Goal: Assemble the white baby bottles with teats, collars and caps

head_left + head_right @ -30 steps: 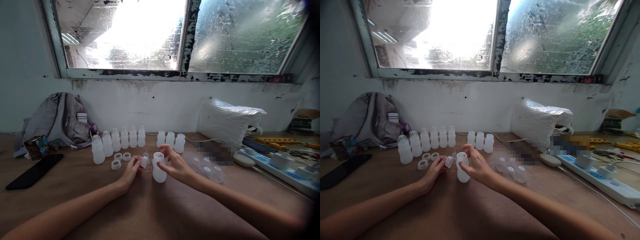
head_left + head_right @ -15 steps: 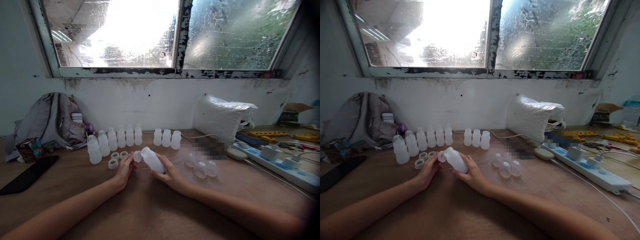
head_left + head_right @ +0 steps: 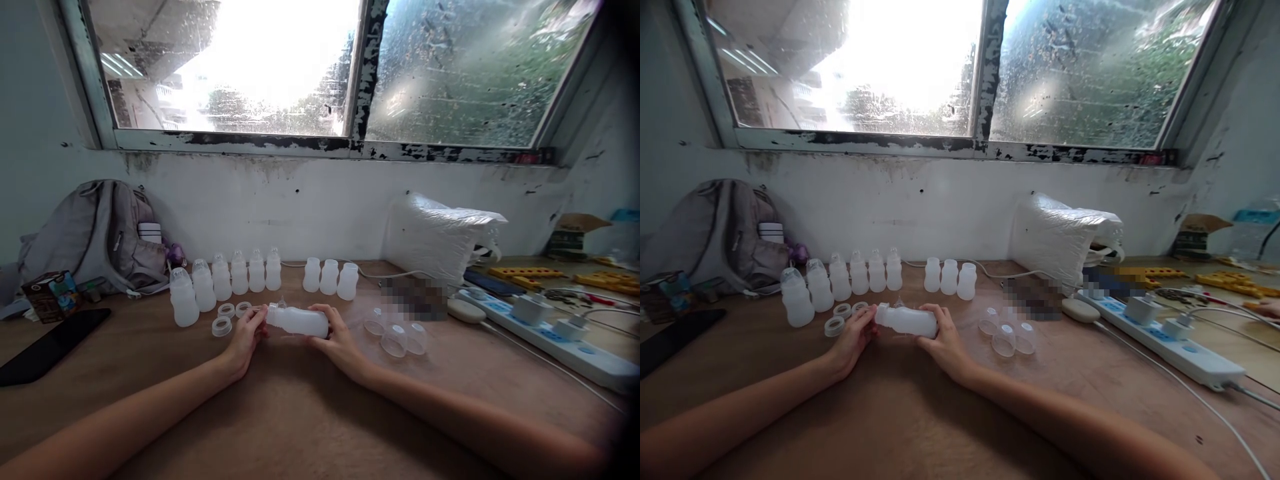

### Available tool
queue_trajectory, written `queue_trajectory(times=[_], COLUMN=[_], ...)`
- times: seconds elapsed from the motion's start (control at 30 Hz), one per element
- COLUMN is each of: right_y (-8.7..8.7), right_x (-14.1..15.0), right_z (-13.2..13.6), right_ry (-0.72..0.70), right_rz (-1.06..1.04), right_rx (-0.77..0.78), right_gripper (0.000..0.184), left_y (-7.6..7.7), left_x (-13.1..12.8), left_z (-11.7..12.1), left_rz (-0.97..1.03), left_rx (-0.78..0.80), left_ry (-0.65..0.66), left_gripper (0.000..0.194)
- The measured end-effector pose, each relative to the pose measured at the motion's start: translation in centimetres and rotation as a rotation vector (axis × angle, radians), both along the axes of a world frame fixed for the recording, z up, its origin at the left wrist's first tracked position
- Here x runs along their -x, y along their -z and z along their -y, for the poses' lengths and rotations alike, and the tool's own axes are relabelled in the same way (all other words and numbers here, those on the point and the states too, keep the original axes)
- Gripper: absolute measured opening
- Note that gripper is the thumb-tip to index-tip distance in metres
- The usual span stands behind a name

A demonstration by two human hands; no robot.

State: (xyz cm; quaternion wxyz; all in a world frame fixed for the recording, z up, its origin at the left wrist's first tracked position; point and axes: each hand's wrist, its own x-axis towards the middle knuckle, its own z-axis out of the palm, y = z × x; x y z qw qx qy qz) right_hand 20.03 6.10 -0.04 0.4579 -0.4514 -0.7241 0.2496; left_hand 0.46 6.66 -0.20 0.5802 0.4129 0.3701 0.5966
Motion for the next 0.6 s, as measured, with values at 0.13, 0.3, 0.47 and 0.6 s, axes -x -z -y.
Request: queue_trajectory(times=[0.13, 0.3, 0.47, 0.6], right_y=[0.02, 0.25, 0.52, 0.53], right_x=[-0.15, -0.23, -0.3, -0.31], right_z=[-0.19, -0.33, -0.64, -0.71], right_ry=[-0.025, -0.041, -0.02, -0.007], right_rz=[-0.047, -0.074, -0.07, -0.06], right_rx=[0.031, 0.039, 0.039, 0.03], right_gripper=[0.043, 0.044, 0.044, 0.042], left_y=[-0.07, -0.2, -0.26, -0.29], left_x=[-0.12, -0.23, -0.17, -0.07], left_z=[0.1, 0.24, 0.35, 0.4], left_rz=[-0.048, -0.065, -0.076, -0.087], left_rx=[-0.001, -0.016, -0.043, -0.046], left_ry=[0.018, 0.019, 0.015, 0.038], left_gripper=[0.03, 0.028, 0.031, 0.031])
